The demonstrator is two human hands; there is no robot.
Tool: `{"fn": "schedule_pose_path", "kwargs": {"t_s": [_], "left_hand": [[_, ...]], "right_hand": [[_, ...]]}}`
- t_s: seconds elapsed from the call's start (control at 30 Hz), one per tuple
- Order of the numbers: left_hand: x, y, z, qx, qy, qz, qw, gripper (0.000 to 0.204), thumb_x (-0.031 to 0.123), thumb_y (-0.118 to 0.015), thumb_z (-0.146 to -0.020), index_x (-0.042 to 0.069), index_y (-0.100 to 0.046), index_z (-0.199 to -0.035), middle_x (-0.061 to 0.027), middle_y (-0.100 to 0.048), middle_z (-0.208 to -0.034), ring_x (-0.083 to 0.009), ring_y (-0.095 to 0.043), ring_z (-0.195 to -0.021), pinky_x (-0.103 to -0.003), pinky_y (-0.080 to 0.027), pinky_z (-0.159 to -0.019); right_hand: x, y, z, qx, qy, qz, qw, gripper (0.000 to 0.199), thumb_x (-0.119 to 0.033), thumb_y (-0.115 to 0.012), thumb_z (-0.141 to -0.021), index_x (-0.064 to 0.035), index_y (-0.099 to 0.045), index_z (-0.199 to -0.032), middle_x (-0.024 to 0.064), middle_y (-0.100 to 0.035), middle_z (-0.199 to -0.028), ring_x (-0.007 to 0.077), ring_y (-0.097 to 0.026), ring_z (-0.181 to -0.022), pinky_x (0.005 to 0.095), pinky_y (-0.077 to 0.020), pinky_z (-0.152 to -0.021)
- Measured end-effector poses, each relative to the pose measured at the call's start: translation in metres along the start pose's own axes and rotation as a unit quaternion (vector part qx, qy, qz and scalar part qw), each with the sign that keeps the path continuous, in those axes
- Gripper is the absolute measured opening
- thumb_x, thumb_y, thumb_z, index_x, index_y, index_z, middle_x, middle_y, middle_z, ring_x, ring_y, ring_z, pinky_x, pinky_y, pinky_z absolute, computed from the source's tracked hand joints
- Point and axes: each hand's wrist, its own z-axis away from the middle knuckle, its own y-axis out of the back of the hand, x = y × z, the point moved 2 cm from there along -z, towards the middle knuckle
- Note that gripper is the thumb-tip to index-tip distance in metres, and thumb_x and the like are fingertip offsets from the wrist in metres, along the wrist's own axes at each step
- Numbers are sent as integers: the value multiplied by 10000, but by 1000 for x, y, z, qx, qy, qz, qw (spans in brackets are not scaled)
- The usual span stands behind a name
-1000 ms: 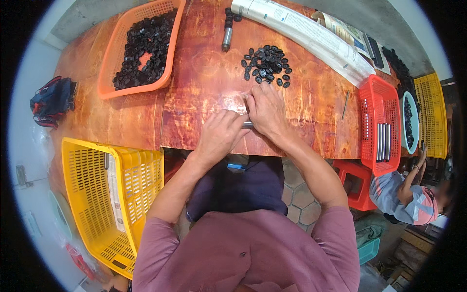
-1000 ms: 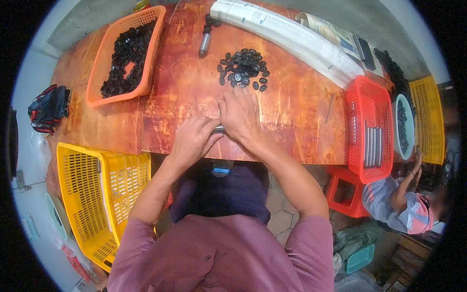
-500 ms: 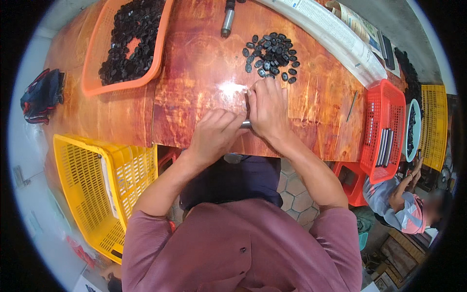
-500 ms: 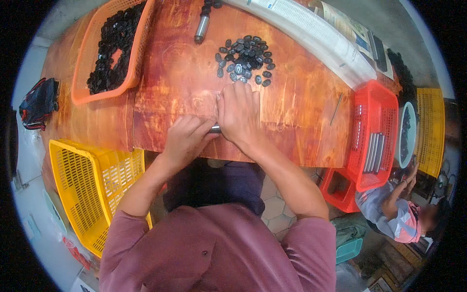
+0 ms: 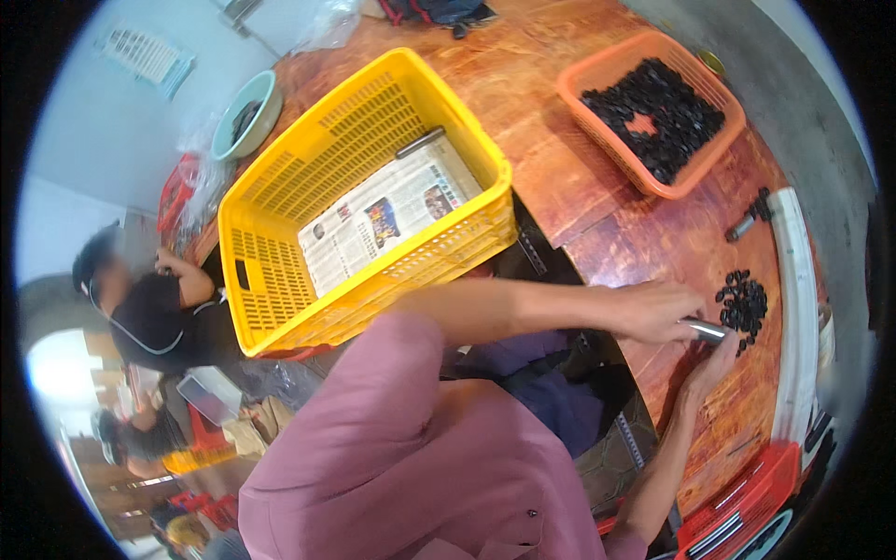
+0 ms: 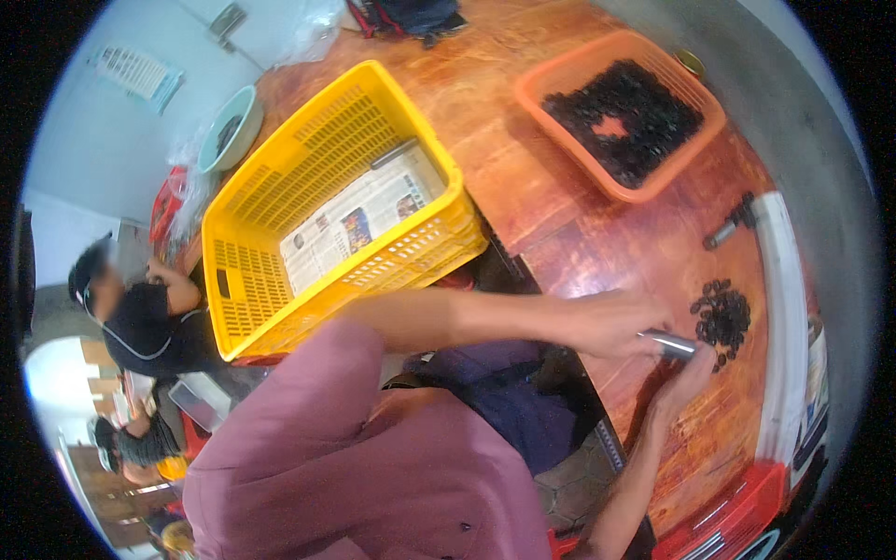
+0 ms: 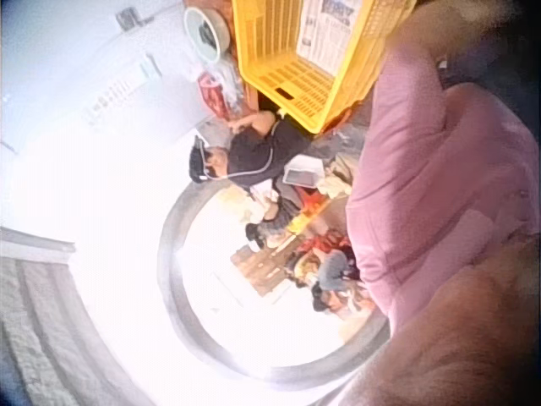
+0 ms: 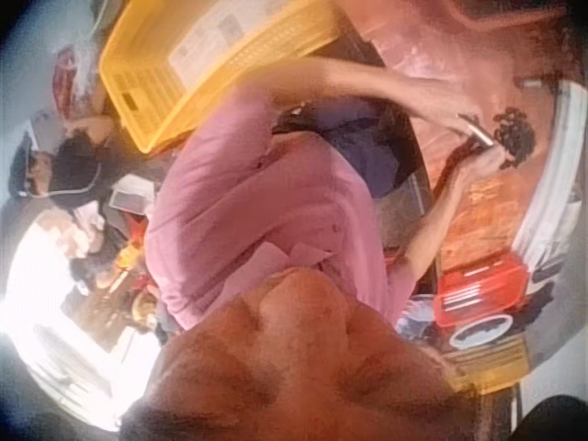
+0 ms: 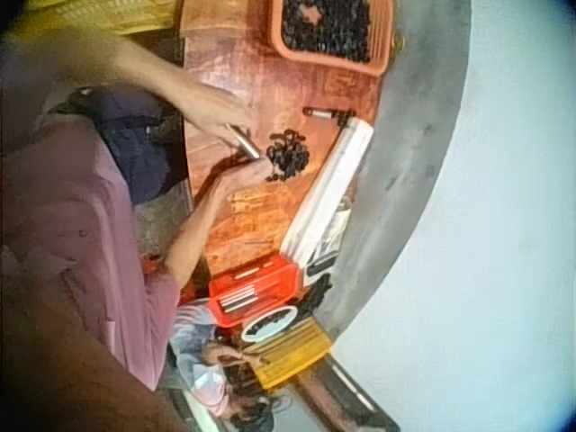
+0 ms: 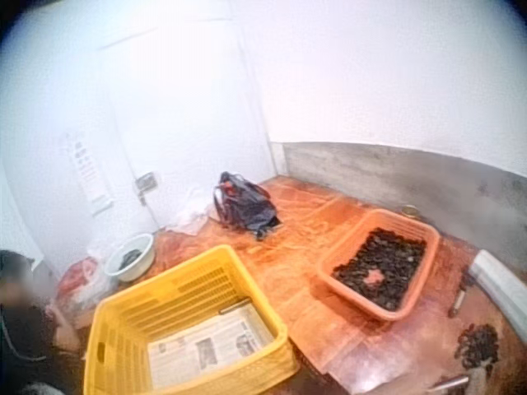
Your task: The person picks up small black circular objects from a table and places them into a cylindrical metal tube. They repeat this process multiple times, then place the filled tube into a yellow basket.
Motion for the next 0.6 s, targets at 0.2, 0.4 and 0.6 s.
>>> {"fn": "schedule_pose_path", "kwargs": {"t_s": [0.2, 0.4, 0.6], "left_hand": [[79, 210, 52, 68, 126, -32, 989, 546, 334, -814, -868, 33, -601, -1272, -136, -672, -1106, -135, -647, -884, -287, -548, -722], [5, 375, 214, 388, 221, -327, 833, 527, 291, -757, -912, 34, -632, -1354, -106, -728, -1111, -195, -686, -965, -339, -549, -844], [-192, 359, 352, 323, 442, -351, 760, 333, 235, -780, -870, 36, -709, -1127, -195, -734, -961, -366, -713, -909, -435, -559, -863]], "right_hand": [[5, 5, -1, 16, 37, 37, 999, 282, -316, -478, -1088, -80, -532, -944, 21, -522, -855, 134, -502, -782, 283, -427, -710], [7, 7, -5, 2, 70, 170, 983, 336, -295, -453, -1108, -31, -547, -923, 31, -510, -852, 149, -465, -761, 304, -419, -695], [3, -5, -2, -2, 62, 177, 982, 344, -280, -478, -1107, -32, -578, -889, 29, -543, -808, 125, -468, -694, 288, -426, -650]]}}
